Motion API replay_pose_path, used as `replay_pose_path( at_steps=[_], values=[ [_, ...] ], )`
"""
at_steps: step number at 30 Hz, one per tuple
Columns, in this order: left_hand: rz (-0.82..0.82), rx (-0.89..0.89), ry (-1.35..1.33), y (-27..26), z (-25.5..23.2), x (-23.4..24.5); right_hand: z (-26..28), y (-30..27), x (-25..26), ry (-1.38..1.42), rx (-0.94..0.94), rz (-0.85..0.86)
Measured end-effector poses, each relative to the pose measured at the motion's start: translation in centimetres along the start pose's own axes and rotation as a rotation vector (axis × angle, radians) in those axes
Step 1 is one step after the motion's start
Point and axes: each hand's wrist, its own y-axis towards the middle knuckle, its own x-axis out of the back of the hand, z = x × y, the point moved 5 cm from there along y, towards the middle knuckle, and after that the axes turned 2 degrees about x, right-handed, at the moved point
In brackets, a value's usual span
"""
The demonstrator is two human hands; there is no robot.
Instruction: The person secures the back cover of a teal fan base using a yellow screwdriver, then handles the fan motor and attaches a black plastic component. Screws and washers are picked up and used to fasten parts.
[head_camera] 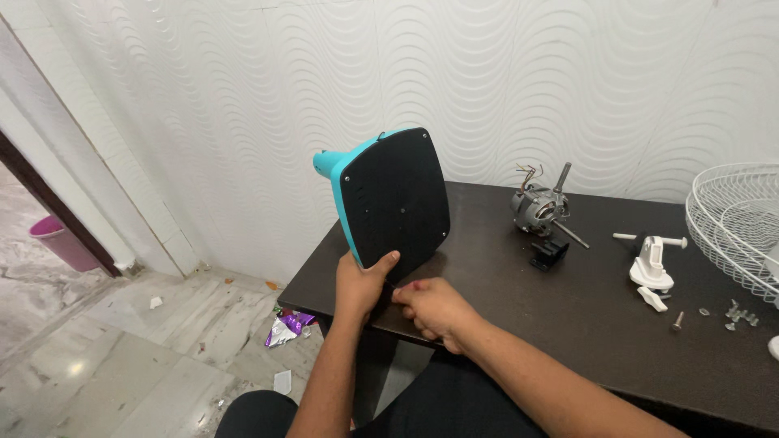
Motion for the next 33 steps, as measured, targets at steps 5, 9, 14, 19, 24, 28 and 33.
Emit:
replay_pose_path(
  at_steps=[5, 9, 14, 19, 24, 28, 33],
  values=[
    [-0.012, -0.035, 0.044, -0.1, 0.2, -0.1, 2.6, -2.5, -0.5, -0.972, 0.716, -0.271],
    [-0.048, -0.015, 0.112, 0.1, -0.2, -0.2, 3.0, -3.2, -0.8, -1.247, 0.734, -0.213],
    [-0.058, -0.040, 0.131, -0.2, -0.5, -0.3, 3.0, -1.8, -0.5, -1.113, 0.547, -0.202],
    [-0.070, -0.024, 0.094, -0.3, -0.6, -0.1, 0.5, 1.7, 0.5, -0.285, 0.142, -0.065],
    [-0.035, 0.025, 0.087, -0.2, -0.5, -0.1, -1.9, 2.9, 0.2, 0.507, -0.230, 0.170],
    [-0.051, 0.011, 0.110, -0.3, -0.1, 0.0, -1.8, 2.0, 0.4, 0.345, -0.140, 0.115],
    [-0.064, -0.082, 0.110, -0.1, 0.0, -0.3, 1.3, -0.4, 1.6, -0.210, 0.190, -0.189]
  ],
)
